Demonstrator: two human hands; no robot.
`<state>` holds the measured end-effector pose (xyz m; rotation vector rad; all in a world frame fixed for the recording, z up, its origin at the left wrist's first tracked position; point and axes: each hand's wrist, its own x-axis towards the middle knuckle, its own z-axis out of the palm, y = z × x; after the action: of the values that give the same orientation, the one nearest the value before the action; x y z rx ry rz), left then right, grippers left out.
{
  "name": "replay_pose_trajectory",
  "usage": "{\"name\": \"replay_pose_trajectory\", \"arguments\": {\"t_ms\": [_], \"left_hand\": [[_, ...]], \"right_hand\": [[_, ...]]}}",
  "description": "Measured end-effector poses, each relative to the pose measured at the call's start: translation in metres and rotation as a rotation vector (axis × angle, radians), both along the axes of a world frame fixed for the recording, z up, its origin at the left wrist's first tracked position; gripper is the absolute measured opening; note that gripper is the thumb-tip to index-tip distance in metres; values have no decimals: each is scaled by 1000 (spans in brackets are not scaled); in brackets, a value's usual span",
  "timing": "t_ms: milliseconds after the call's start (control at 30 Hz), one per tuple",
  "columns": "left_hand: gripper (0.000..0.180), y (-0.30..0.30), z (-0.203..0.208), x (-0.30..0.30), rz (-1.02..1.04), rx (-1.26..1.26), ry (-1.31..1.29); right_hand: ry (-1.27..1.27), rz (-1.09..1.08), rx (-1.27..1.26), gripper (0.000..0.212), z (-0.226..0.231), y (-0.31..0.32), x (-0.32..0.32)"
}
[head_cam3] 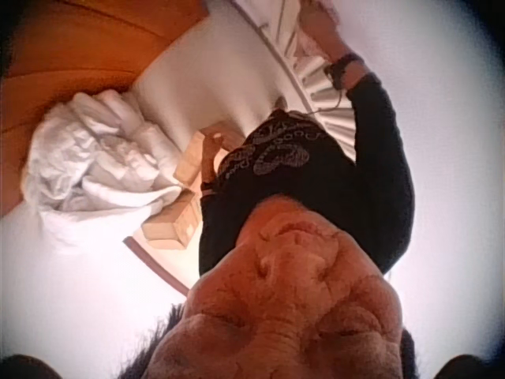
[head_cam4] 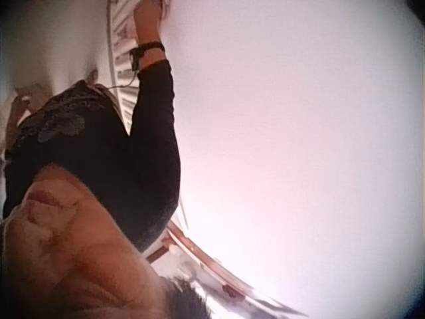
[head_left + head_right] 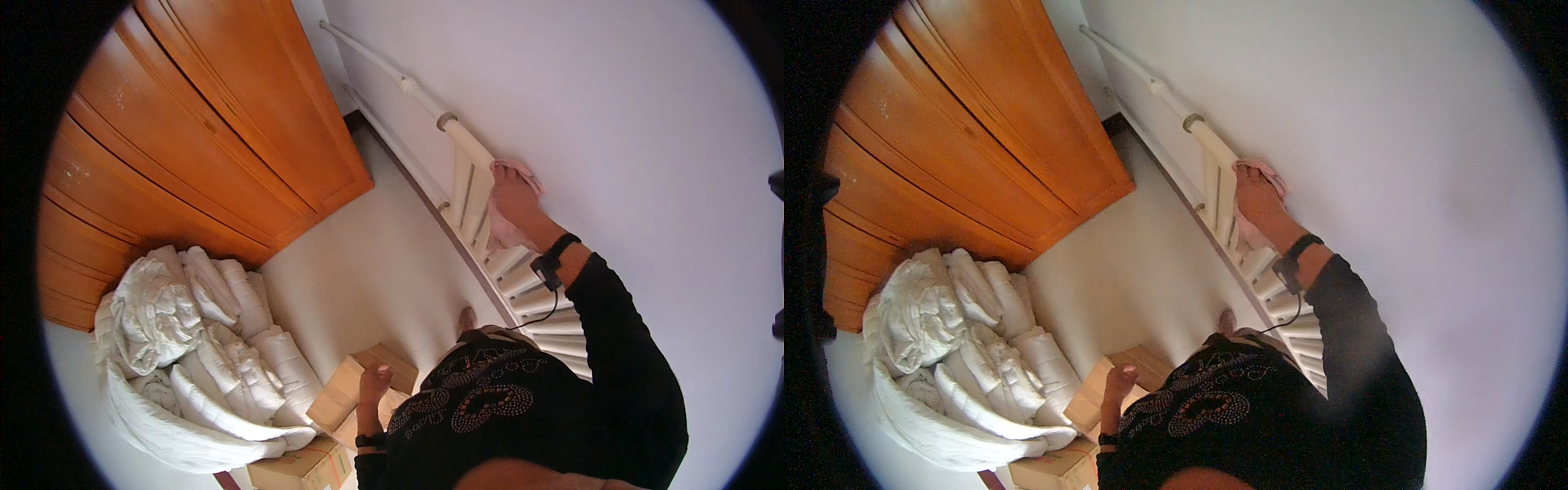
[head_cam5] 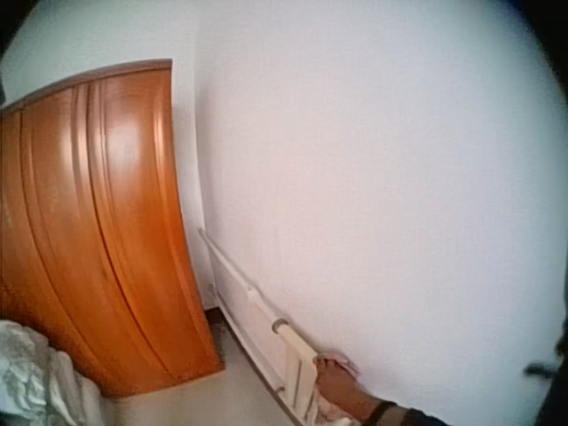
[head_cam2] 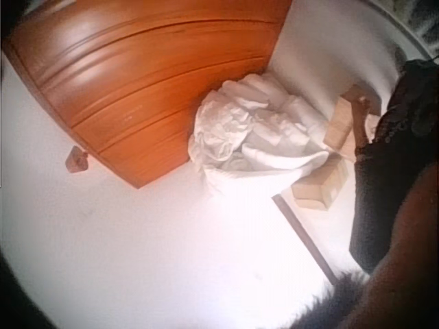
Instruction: The person wipes the window frame and sill with a cloth, then wipes a wall-mounted radiator. Afterwards, the person lifts and rearranges several large white bundles on the floor.
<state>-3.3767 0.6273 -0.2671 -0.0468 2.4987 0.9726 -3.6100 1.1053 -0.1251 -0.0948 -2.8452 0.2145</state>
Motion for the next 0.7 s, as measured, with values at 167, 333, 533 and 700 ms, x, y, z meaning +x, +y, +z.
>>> {"name": "replay_pose_trajectory", "arguments": {"t_ms": [167, 333, 533, 700], "left_hand": [[32, 32, 15, -55, -24, 38, -71], [33, 70, 48, -92, -63, 46, -24], [33, 88, 63, -136, -139, 9, -47], [35, 76, 46, -188, -186, 29, -49]], "right_hand": [[-29, 20, -1, 39, -4, -6, -76], [46, 98, 10, 43, -11, -7, -119], [40, 69, 0, 51, -22, -15, -165], [47, 0, -232, 45, -9, -13, -172]]}}
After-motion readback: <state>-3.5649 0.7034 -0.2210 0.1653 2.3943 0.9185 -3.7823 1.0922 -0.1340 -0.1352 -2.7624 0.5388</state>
